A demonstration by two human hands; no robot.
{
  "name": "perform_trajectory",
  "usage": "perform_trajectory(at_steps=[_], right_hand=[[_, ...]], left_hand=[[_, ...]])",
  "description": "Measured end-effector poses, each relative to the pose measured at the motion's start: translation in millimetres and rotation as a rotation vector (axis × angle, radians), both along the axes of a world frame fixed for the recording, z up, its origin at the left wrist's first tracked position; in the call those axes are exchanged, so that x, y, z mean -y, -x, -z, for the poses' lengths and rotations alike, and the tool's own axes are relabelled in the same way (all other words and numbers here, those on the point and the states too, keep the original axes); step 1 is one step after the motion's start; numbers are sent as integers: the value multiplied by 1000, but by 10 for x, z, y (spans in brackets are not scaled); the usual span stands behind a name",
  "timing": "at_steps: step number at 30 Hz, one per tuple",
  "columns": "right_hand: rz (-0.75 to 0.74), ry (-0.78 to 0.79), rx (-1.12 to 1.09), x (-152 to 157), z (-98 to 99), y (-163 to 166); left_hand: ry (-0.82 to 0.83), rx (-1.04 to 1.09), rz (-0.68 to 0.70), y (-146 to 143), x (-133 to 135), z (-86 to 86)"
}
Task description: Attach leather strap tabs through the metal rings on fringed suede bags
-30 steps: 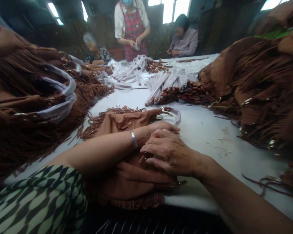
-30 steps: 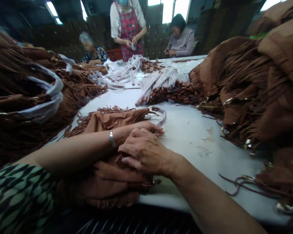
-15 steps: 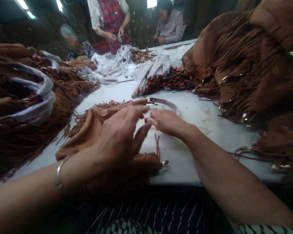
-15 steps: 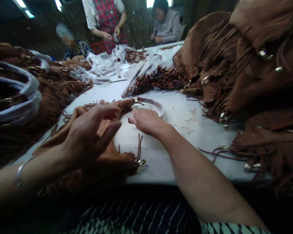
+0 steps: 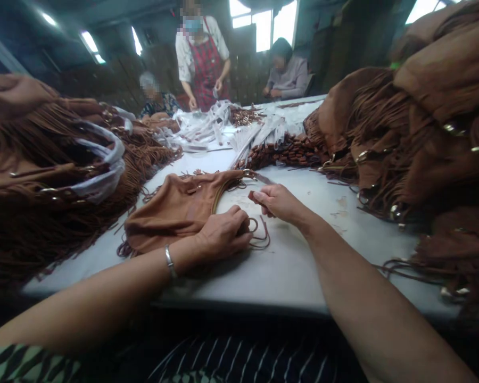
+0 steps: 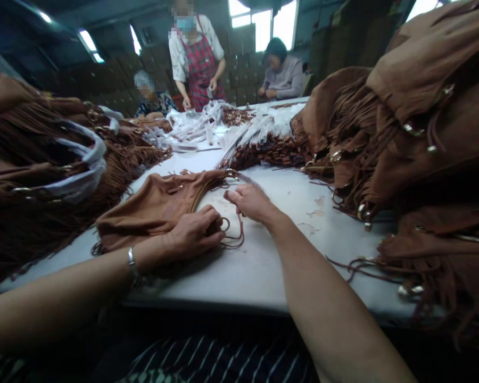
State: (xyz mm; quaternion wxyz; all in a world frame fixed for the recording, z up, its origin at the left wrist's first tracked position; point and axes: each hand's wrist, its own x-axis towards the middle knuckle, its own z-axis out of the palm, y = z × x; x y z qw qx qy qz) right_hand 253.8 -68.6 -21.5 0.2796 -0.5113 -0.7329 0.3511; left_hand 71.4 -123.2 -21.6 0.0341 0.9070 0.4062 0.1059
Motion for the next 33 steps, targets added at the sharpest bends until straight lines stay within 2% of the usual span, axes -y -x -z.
perform_trajectory(at_steps=[2, 5, 9, 14, 17, 20, 27, 33], right_hand=[[-29, 140, -257, 16, -42, -16], [-99, 267, -464, 25, -68, -34], [-141, 363, -501, 12, -37, -5], [-175, 452, -494, 12, -9, 99], [-171, 476, -495, 15, -10, 134], [-154, 490, -499, 5, -4, 135], [-76, 502, -557, -10, 9, 144], [-162, 508, -510, 38, -2, 210]], left_hand=[[90, 183, -14, 98, -182, 8], [333, 475, 1, 207, -381, 22], [665, 761, -7, 292, -481, 10], [854, 884, 20, 319, -531, 33], [894, 918, 20, 311, -574, 48], [895, 852, 46, 315, -603, 47], [761, 724, 62, 333, -608, 80], [684, 657, 153, 320, -602, 105]])
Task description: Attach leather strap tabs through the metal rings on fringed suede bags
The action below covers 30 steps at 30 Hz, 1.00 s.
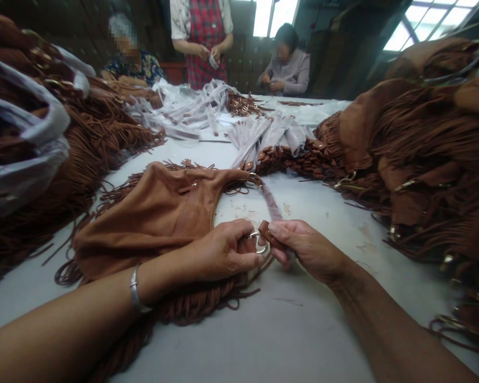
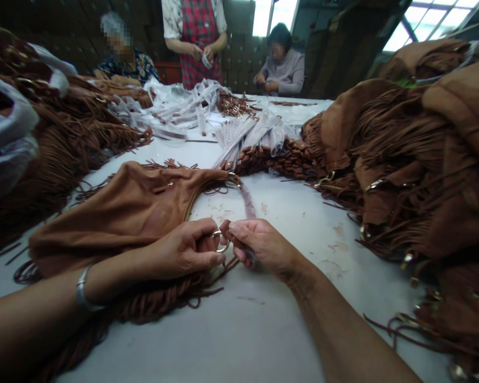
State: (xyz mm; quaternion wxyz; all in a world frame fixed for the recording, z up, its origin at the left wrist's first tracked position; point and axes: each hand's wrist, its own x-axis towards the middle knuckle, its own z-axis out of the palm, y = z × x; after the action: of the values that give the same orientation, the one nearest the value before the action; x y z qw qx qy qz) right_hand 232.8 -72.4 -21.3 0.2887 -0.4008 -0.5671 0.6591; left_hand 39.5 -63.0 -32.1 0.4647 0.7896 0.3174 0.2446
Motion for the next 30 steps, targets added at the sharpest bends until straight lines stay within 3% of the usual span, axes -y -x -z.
perform_trajectory(at_steps=[3, 7, 11, 16, 20, 25, 30], right_hand=[[-29, 3, 16, 19, -16, 8], [-45, 26, -10, 21, -22, -13], [-35, 62, -34, 12, -10, -36], [-21, 84, -6, 18, -20, -43], [-16, 72, 23, 4, -30, -62], [72, -12, 164, -43, -14, -144], [-60, -55, 227, -51, 5, -173]], left_hand=[[-102, -60, -68, -4, 45, 11], [-449, -155, -198, -9, 131, 22], [-735, -275, -161, -21, 174, 19], [-937, -436, -139, -59, 170, -5], [-994, -423, -69, -64, 134, -16], [-894, -473, 42, -27, 100, -16], [-827, -444, 45, -23, 105, -27]])
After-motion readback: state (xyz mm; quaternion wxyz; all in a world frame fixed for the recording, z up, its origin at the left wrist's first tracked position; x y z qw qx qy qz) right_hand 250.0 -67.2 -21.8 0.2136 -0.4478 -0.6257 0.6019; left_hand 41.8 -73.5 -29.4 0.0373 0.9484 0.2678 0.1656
